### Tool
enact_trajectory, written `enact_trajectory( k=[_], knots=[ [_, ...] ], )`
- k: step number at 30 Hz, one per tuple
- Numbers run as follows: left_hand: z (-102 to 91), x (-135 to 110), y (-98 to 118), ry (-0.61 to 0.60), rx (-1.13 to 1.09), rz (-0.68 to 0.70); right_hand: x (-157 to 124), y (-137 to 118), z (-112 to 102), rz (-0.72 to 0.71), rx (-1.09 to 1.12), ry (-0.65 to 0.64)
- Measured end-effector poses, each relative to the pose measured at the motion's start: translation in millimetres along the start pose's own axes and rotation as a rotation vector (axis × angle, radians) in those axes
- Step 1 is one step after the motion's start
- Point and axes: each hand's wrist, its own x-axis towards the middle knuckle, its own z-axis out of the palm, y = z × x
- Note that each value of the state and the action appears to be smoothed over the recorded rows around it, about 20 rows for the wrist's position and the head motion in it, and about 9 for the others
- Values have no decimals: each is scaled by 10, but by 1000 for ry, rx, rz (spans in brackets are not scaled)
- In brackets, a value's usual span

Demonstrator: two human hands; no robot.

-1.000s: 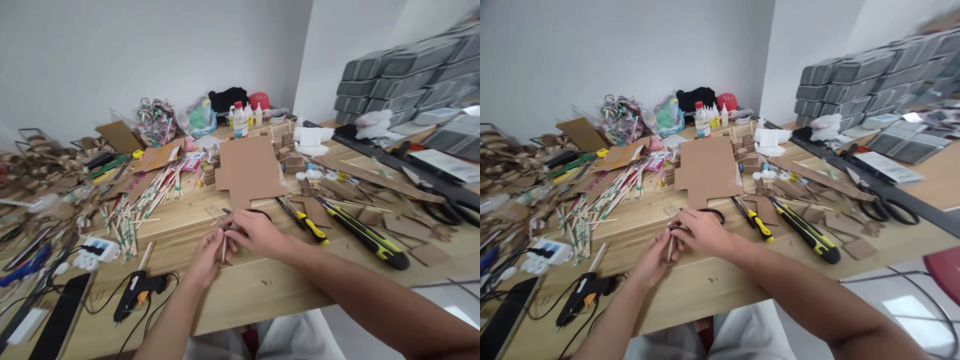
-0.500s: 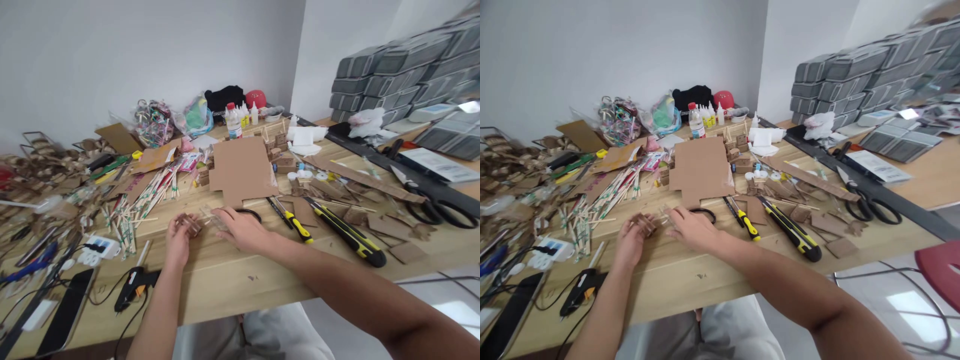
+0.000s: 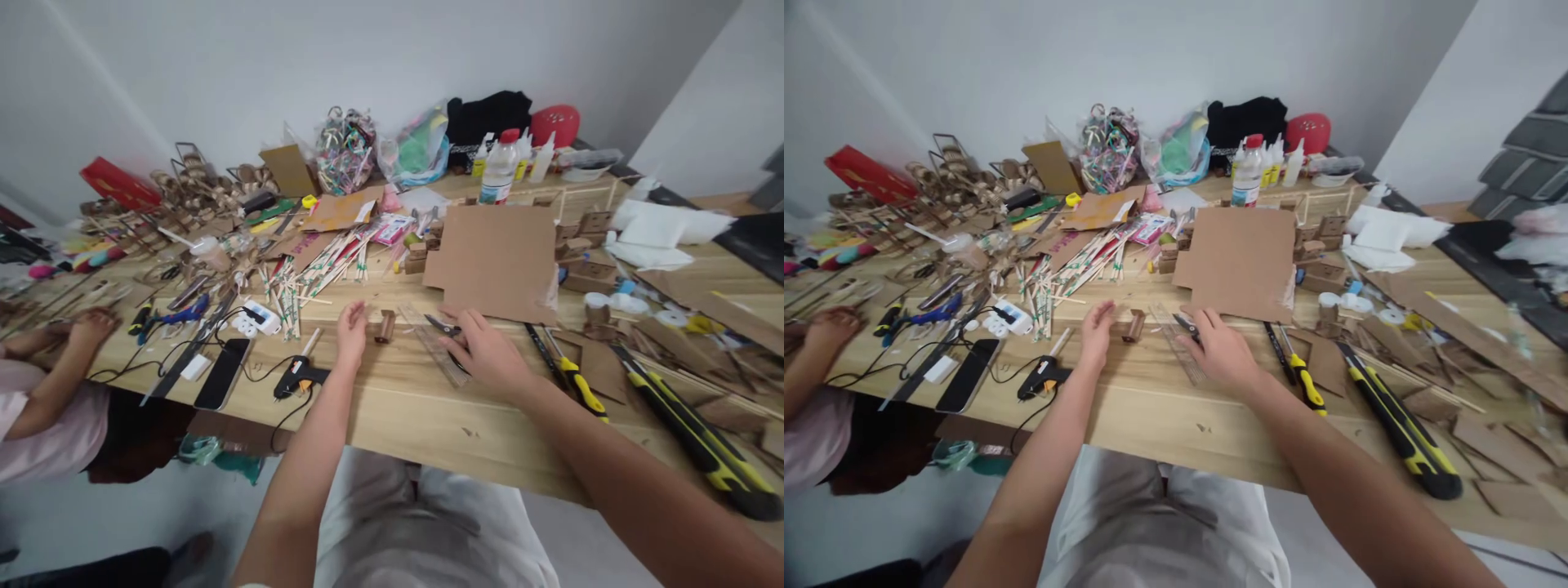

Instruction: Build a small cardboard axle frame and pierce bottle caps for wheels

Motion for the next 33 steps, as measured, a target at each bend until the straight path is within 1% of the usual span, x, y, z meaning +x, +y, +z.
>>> enact_trajectory(
  k=[6, 9, 11, 15, 22, 27, 33],
  knots=[
    [95, -192, 72, -209, 132, 138, 12, 41, 13, -6, 23, 17],
    [95, -256, 90, -304, 333, 211, 4, 64, 40, -33, 58, 25],
    [86, -283, 92, -342, 450, 240, -10, 85, 64, -67, 90, 49],
    [81, -325, 104, -344, 541, 237, -31, 138, 103, -118, 122, 104],
    [103, -394, 148, -327, 650, 236, -31, 159, 127, -151, 120, 145],
    [125, -446, 168, -334, 684, 257, -25, 112, 134, -121, 108, 131],
    [144, -505, 212, -367, 690, 284, -7, 31, 103, -29, 54, 61]
  ],
)
